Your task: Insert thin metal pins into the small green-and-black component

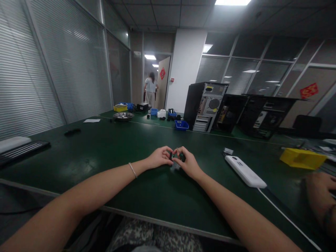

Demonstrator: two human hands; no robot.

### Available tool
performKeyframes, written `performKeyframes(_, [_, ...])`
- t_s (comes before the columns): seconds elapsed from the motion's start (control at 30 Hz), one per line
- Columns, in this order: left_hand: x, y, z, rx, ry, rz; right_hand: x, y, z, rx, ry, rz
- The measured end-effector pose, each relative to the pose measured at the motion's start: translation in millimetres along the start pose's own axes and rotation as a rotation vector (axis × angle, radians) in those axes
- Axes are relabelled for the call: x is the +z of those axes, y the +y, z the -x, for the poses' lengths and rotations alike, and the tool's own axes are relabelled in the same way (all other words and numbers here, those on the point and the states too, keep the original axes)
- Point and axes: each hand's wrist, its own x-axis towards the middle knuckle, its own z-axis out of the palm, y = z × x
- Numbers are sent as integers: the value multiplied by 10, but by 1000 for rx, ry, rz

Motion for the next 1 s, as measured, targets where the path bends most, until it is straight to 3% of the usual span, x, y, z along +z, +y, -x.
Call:
performKeyframes(0.63, [30, -27, -9, 35, 169, 166, 178, -18, -17, 124, 45, -113])
performKeyframes(1.0, [77, -6, -3, 6, 191, 394, 155, 5, -4, 79, 61, 85])
